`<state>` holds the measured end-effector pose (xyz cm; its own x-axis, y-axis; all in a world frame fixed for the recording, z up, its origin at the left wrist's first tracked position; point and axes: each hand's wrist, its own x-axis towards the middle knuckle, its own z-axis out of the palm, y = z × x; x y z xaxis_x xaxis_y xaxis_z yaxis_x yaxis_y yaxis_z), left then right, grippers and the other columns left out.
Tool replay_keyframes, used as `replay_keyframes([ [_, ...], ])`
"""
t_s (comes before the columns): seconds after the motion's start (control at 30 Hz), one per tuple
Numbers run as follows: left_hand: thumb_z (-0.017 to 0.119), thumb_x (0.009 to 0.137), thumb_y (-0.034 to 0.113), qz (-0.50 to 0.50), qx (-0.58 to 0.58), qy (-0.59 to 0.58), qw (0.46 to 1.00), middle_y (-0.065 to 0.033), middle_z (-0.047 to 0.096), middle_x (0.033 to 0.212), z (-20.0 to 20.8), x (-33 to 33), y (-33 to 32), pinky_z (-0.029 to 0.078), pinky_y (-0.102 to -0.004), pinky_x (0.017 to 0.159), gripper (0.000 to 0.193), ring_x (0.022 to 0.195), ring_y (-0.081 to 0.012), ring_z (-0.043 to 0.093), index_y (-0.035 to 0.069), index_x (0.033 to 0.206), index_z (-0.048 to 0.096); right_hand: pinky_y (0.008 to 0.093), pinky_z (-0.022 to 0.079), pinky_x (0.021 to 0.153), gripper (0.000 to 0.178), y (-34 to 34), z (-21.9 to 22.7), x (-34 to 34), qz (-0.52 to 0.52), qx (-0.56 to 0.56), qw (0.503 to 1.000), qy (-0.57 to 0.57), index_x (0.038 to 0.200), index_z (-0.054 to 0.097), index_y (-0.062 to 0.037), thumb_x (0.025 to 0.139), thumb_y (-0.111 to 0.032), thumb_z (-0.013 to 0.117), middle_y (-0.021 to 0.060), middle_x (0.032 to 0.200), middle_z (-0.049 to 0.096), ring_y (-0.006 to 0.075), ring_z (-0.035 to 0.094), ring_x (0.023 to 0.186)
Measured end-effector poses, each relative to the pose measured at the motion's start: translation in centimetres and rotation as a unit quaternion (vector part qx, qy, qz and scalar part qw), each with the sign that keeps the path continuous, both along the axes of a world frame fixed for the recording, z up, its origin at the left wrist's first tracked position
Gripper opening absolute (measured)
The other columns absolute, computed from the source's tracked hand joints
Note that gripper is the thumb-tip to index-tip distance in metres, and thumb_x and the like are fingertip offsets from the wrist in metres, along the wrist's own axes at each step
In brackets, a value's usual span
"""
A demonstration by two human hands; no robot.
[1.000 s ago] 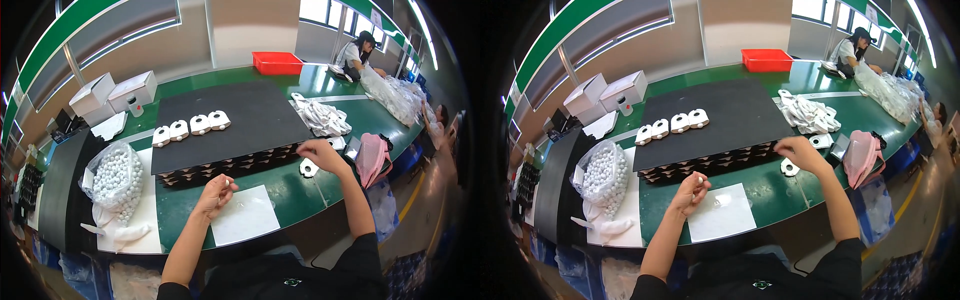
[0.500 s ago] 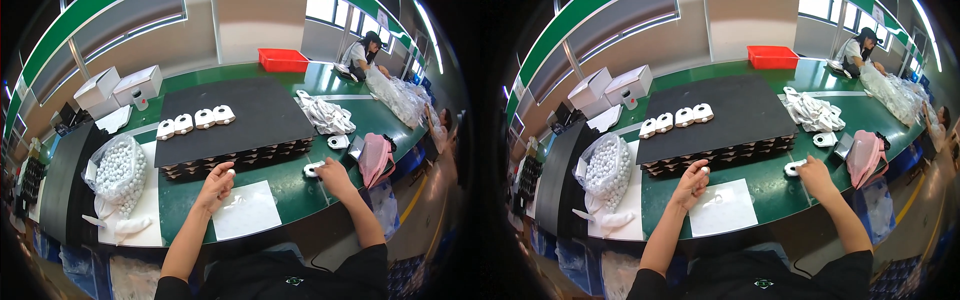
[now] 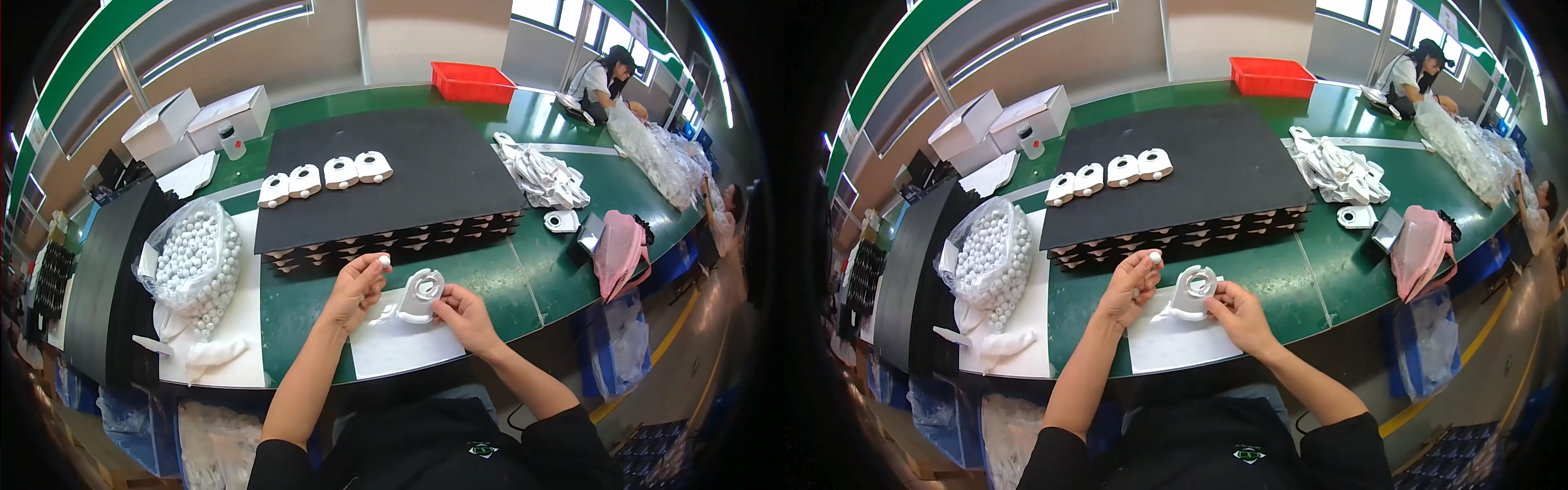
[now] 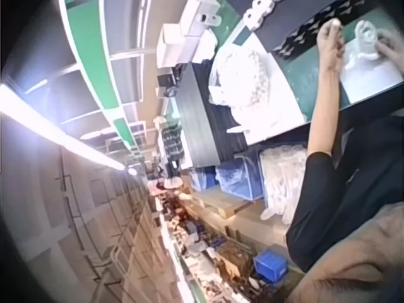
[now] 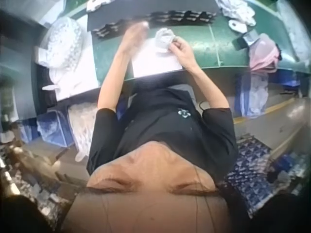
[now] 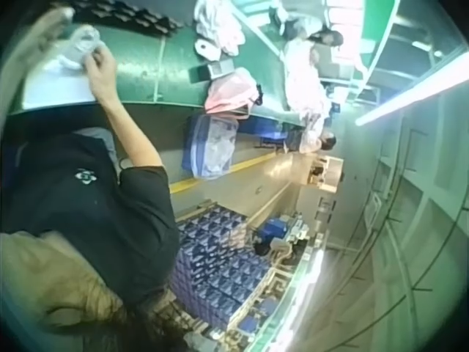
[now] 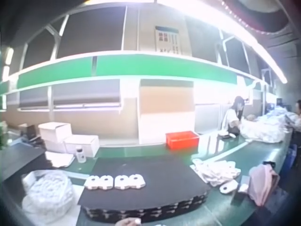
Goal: Assembling LED light components by inserting small white bulbs into plastic housings on a production line.
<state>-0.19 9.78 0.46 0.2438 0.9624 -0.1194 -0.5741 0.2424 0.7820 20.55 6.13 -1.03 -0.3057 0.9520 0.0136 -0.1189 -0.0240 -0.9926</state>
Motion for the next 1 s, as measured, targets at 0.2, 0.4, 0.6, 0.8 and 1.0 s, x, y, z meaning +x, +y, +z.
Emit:
replay_keyframes([
  [0.2, 0.064, 0.081, 0.016, -0.002, 0.004, 0.014, 1.000, 0.0012, 0.056, 0.081, 0.1, -0.1, 0.0, 0.022, -0.0147, 0.040, 0.020, 0.052, -0.0015, 0.034, 0.006, 0.098, 0.059, 0.0236, 0.045, 0.072, 0.014, -0.1, -0.6, -1.3, -0.016, 0.105, 0.986, -0.129, 0.097, 0.052, 0.0016, 0.084, -0.003, 0.054, 0.0065, 0.088, 0.060, 0.0106, 0.056, 0.079],
  [0.4, 0.064, 0.080, 0.012, 0.002, 0.010, 0.012, 1.000, 0.0003, 0.057, 0.083, 0.0, -0.1, -0.1, 0.022, -0.0145, 0.040, 0.020, 0.052, -0.0014, 0.033, 0.006, 0.098, 0.058, 0.0266, 0.043, 0.061, 0.014, -0.3, -0.6, -1.6, -0.055, 0.206, 0.953, -0.215, 0.094, 0.053, 0.0004, 0.080, -0.003, 0.056, 0.0111, 0.078, 0.056, 0.0178, 0.054, 0.066],
  [0.6, 0.063, 0.080, 0.010, -0.008, 0.014, 0.009, 1.000, -0.0006, 0.058, 0.086, 0.1, -0.1, -0.1, 0.023, -0.0143, 0.040, 0.021, 0.052, -0.0014, 0.033, 0.006, 0.100, 0.058, 0.0260, 0.044, 0.064, 0.013, -0.3, -0.7, -1.4, -0.072, 0.165, 0.971, -0.155, 0.094, 0.053, 0.0006, 0.081, -0.001, 0.054, 0.0095, 0.080, 0.056, 0.0171, 0.055, 0.070],
  [0.8, 0.061, 0.081, 0.008, -0.017, 0.018, 0.003, 1.000, -0.0022, 0.059, 0.089, 0.2, -0.1, 0.0, 0.023, -0.0138, 0.040, 0.025, 0.054, -0.0019, 0.035, 0.007, 0.105, 0.057, 0.0281, 0.042, 0.060, 0.012, -0.8, 0.1, -2.1, -0.062, 0.313, 0.916, -0.242, 0.092, 0.052, 0.0006, 0.080, 0.001, 0.054, 0.0096, 0.077, 0.052, 0.0198, 0.052, 0.065],
  [1.0, 0.064, 0.079, 0.009, -0.028, 0.017, 0.034, 0.999, 0.0009, 0.060, 0.088, 0.4, 0.2, -0.3, 0.024, -0.0143, 0.043, 0.026, 0.056, -0.0012, 0.038, 0.006, 0.104, 0.057, 0.0259, 0.044, 0.064, 0.013, -0.2, -0.6, -1.3, -0.008, 0.125, 0.977, -0.173, 0.098, 0.050, -0.0026, 0.085, -0.004, 0.053, 0.0067, 0.087, 0.057, 0.0132, 0.054, 0.077],
])
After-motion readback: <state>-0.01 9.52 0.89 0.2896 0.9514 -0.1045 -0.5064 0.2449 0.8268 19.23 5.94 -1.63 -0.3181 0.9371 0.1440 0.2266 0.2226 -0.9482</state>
